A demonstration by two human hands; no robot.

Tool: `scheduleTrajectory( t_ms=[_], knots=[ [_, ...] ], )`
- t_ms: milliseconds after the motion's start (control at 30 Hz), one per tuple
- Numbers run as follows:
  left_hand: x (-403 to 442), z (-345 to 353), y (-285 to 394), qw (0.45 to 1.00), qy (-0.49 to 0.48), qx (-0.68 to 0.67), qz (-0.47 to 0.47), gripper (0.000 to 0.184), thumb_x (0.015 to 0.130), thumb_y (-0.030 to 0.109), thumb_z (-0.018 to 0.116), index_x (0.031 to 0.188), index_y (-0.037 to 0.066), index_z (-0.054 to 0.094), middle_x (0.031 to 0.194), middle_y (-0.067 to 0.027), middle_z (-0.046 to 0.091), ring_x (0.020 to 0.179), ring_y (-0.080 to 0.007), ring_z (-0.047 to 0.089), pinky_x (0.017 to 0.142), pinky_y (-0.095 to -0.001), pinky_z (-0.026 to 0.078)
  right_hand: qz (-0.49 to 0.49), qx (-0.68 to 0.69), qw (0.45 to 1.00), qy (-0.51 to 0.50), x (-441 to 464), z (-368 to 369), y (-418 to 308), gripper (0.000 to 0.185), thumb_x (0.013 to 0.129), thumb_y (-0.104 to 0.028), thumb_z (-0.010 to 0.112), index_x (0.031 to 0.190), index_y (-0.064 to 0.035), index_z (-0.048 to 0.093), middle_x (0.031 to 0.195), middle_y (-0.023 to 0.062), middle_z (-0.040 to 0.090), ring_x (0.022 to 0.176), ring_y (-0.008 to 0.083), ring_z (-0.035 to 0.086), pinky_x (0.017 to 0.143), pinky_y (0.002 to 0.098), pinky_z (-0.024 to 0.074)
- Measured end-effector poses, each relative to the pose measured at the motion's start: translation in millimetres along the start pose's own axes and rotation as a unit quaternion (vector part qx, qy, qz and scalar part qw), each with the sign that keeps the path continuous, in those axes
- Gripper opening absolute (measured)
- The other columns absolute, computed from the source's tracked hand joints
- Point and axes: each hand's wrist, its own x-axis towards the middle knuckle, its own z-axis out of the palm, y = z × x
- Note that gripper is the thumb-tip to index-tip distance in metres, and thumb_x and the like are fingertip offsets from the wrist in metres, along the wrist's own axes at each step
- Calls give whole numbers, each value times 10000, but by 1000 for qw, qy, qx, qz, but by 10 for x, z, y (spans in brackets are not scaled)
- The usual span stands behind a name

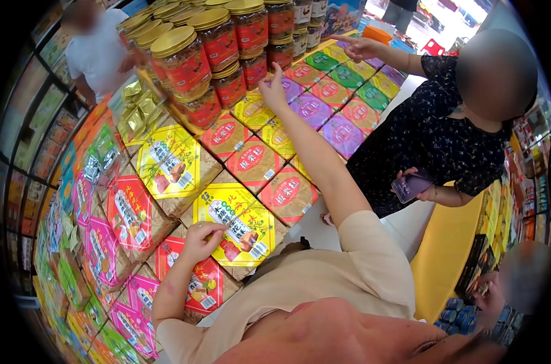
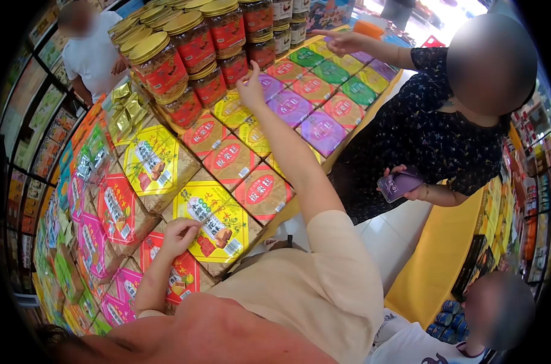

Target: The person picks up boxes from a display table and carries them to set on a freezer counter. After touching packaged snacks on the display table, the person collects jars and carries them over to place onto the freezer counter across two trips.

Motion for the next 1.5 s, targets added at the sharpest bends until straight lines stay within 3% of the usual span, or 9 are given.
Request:
scheduleTrajectory(
  t_ms=[400, 567, 667, 900, 967, 1200, 1400, 1467, 1500],
  knots=[
    [0, 20, -10, 999, 9, 29, 29, 97, 733, 14, 569, 804, 30, 633, 681, -97, 620, 588, -199, 587, 529, -282, 444, 8, -42, 999, -25, -11, 5, -9, 752, 744, -109, 552, 1344, -118, 98, 795, 79, 559, 694, 224, 572, 657, 341, 450],
    [6, 36, 17, 999, 17, 39, 21, 96, 724, 17, 577, 798, 38, 634, 687, -105, 627, 583, -218, 593, 534, -296, 453, 22, -121, 988, -93, 74, 49, 216, 466, 759, -195, 564, 1180, -68, 410, 800, 84, 589, 765, 230, 589, 683, 336, 450],
    [21, 44, 43, 998, 22, 47, 24, 98, 729, 15, 574, 802, 38, 635, 685, -102, 628, 579, -215, 593, 532, -292, 453, 40, -85, 992, -84, 43, 31, 139, 356, 768, -225, 560, 1071, -47, 498, 803, 84, 593, 781, 223, 589, 689, 326, 450],
    [4, 41, -8, 999, 14, 30, -2, 109, 736, 12, 569, 818, 33, 638, 682, -99, 628, 583, -193, 598, 532, -275, 454, 66, -65, 990, -106, 46, 29, 140, 330, 787, -167, 556, 1068, -6, 496, 820, 79, 580, 747, 171, 561, 671, 304, 455],
    [8, 40, -10, 999, 14, 28, 4, 112, 739, 11, 566, 822, 30, 639, 681, -100, 629, 584, -189, 600, 533, -271, 454, 54, -100, 989, -97, 24, 13, 68, 342, 777, -227, 550, 1065, -49, 504, 834, 97, 608, 774, 240, 597, 681, 334, 456],
    [11, 46, 1, 1000, 12, 28, 1, 120, 740, 5, 562, 829, 26, 640, 669, -98, 626, 562, -173, 598, 507, -253, 450, 48, -105, 989, -91, 46, 34, 113, 331, 775, -225, 551, 1050, -46, 504, 810, 105, 611, 783, 266, 595, 697, 355, 454],
    [14, 46, -10, 998, 16, 47, 28, 107, 730, 7, 568, 809, 31, 635, 648, -101, 615, 540, -186, 584, 488, -270, 438, 53, -92, 991, -85, -23, 37, 39, 427, 765, -189, 552, 1156, -68, 428, 781, 115, 607, 778, 291, 591, 696, 372, 453],
    [11, 50, -12, 997, 22, 59, 49, 109, 723, 6, 575, 812, 34, 632, 642, -103, 609, 532, -210, 570, 491, -290, 432, 27, -104, 991, -86, -9, 29, 62, 467, 785, -130, 553, 1214, -54, 385, 759, 74, 546, 651, 178, 556, 562, 303, 458],
    [6, 52, -19, 997, 24, 60, 44, 109, 723, 6, 575, 812, 34, 632, 642, -103, 609, 532, -210, 570, 491, -290, 432, 29, -101, 990, -91, -9, 36, 83, 467, 785, -130, 553, 1214, -54, 385, 759, 74, 546, 651, 178, 556, 562, 303, 458]
  ],
)
